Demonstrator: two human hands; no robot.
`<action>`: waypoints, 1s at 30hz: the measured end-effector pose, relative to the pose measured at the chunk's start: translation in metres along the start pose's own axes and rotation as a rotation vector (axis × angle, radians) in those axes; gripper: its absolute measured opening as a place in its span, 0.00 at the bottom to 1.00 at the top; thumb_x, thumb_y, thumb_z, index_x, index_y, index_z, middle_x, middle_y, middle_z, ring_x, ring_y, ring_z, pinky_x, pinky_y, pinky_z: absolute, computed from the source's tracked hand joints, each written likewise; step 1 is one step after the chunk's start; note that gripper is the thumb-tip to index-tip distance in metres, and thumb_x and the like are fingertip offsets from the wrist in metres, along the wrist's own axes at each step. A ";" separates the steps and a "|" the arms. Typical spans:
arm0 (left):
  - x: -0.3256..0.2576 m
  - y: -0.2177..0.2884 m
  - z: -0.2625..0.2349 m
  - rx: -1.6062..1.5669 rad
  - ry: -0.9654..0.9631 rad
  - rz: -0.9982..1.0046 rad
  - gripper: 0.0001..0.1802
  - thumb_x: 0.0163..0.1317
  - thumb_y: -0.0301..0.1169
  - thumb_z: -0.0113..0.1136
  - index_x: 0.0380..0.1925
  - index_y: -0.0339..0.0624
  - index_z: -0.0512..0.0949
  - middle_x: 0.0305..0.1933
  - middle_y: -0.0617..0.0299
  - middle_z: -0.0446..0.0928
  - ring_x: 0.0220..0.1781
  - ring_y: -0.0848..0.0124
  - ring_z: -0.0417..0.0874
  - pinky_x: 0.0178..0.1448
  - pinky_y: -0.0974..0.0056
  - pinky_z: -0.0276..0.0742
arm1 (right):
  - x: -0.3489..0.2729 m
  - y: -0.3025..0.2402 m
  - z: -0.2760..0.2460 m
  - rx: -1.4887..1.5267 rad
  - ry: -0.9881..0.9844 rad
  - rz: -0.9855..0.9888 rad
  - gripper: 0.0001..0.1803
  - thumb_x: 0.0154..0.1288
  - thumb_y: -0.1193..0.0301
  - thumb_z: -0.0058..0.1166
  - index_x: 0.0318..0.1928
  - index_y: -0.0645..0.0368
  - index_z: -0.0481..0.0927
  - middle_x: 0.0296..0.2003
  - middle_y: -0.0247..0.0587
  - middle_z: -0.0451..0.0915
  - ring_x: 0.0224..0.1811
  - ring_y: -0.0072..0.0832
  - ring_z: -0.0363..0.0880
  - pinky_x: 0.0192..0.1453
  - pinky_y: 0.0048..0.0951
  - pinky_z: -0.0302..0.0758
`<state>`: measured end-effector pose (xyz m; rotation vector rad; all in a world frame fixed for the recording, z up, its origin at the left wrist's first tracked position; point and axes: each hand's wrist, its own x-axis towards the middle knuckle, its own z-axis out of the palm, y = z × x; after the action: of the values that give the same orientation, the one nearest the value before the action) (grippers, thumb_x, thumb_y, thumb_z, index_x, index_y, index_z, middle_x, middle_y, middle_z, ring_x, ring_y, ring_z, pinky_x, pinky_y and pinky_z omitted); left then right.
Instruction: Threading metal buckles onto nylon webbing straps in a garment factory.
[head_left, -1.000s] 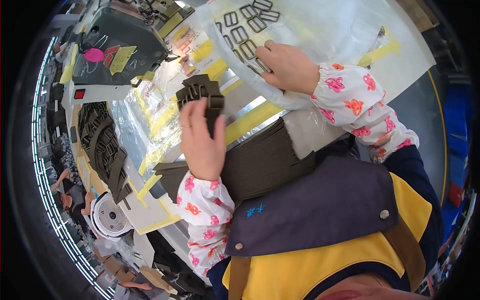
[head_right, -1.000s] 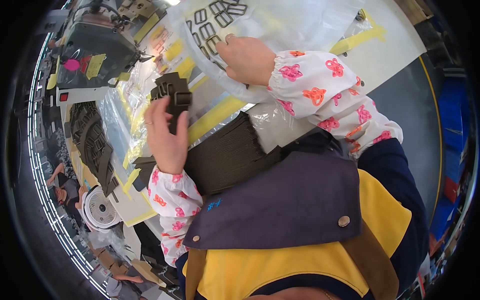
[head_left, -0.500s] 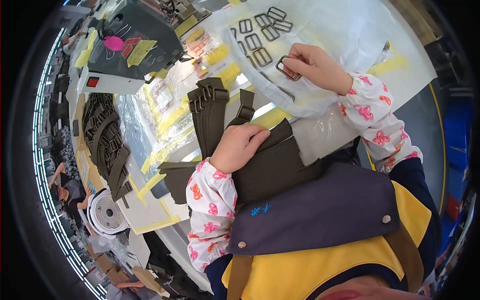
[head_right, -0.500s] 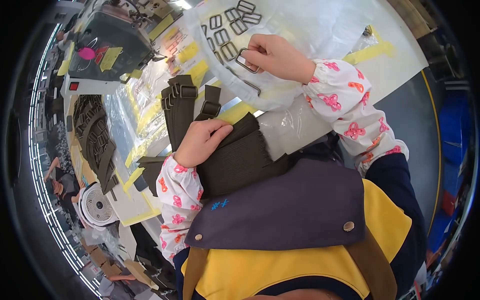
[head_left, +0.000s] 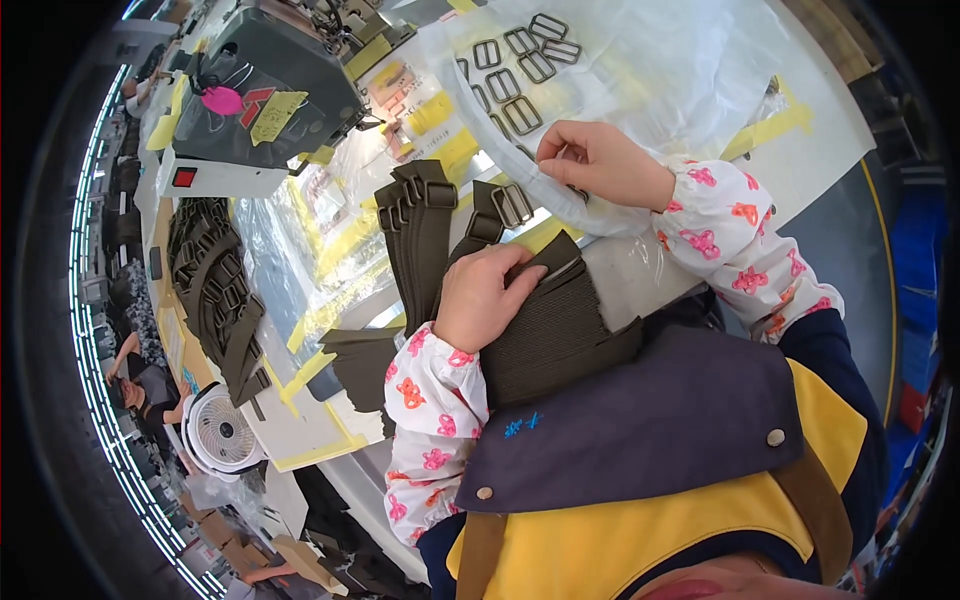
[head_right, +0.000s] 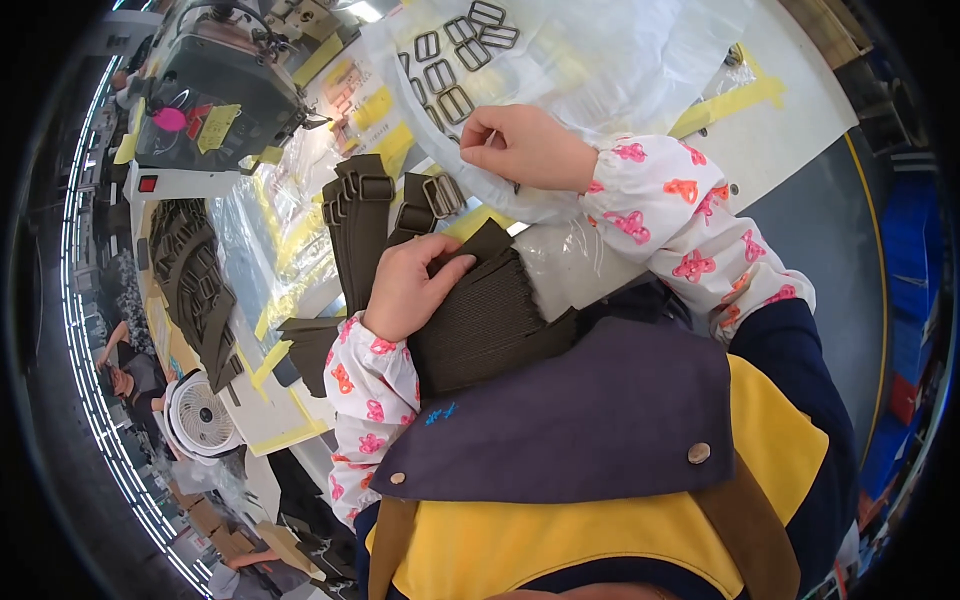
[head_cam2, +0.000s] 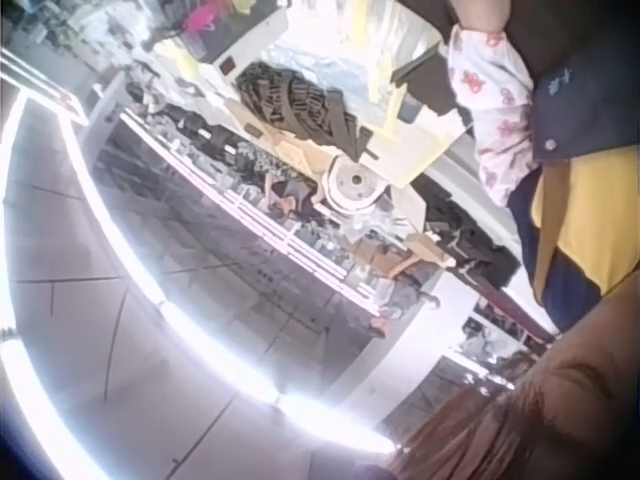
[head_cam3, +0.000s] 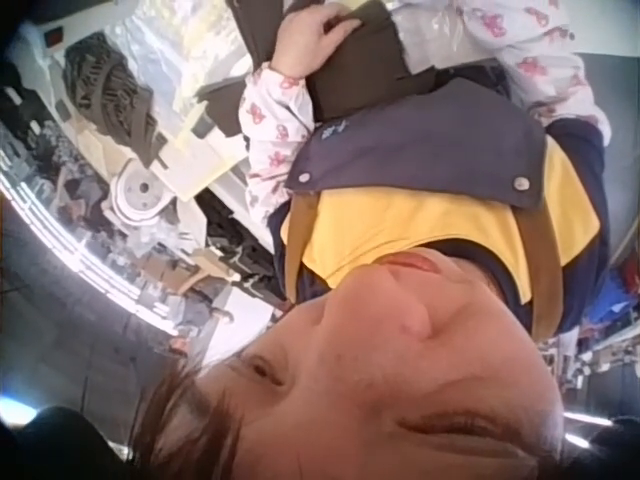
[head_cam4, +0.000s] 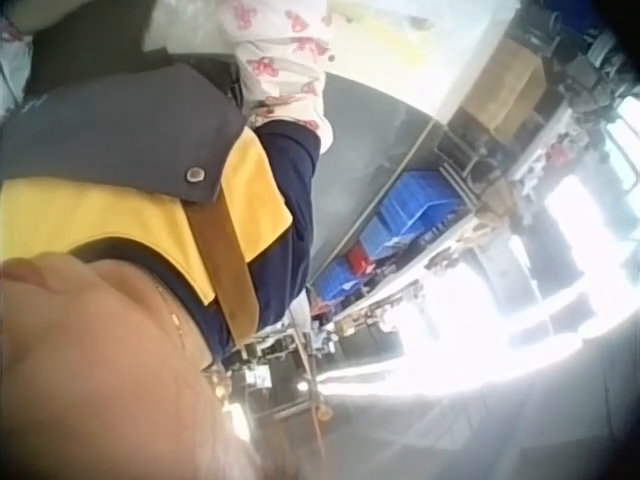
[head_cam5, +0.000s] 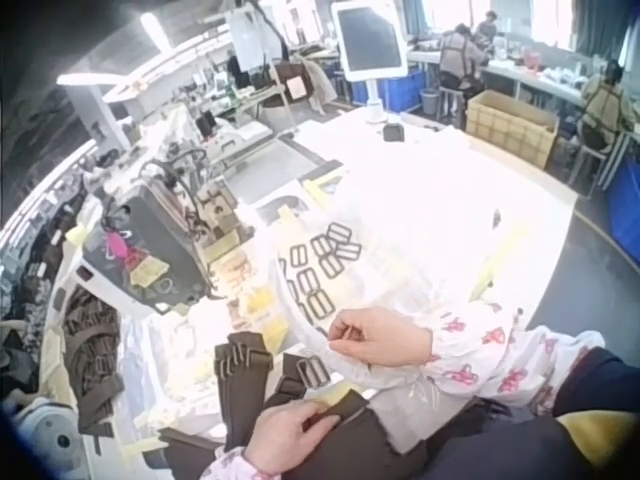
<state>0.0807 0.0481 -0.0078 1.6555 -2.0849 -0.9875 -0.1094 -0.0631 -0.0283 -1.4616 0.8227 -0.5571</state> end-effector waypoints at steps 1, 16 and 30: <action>-0.001 0.001 0.001 0.015 0.062 0.029 0.10 0.48 0.30 0.63 0.27 0.35 0.77 0.23 0.56 0.74 0.22 0.65 0.75 0.28 0.66 0.70 | 0.000 -0.001 0.005 -0.212 0.058 -0.132 0.07 0.59 0.72 0.50 0.36 0.62 0.74 0.28 0.36 0.76 0.25 0.21 0.72 0.30 0.23 0.70; -0.006 -0.002 -0.001 0.033 0.162 0.104 0.10 0.52 0.33 0.60 0.24 0.37 0.75 0.21 0.51 0.73 0.23 0.56 0.76 0.28 0.60 0.70 | 0.012 -0.017 0.045 -1.025 -0.180 -0.262 0.12 0.41 0.67 0.62 0.23 0.58 0.73 0.31 0.39 0.72 0.33 0.36 0.73 0.35 0.34 0.70; 0.024 0.002 -0.004 0.236 0.218 -0.044 0.20 0.46 0.39 0.65 0.32 0.39 0.69 0.27 0.57 0.75 0.32 0.57 0.77 0.33 0.59 0.71 | -0.013 -0.013 0.028 -0.615 0.007 -0.531 0.07 0.50 0.73 0.56 0.30 0.61 0.74 0.27 0.40 0.73 0.29 0.38 0.73 0.31 0.33 0.70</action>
<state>0.0745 0.0246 -0.0077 1.8359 -2.0889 -0.5585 -0.0942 -0.0365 -0.0154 -2.2761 0.6302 -0.7394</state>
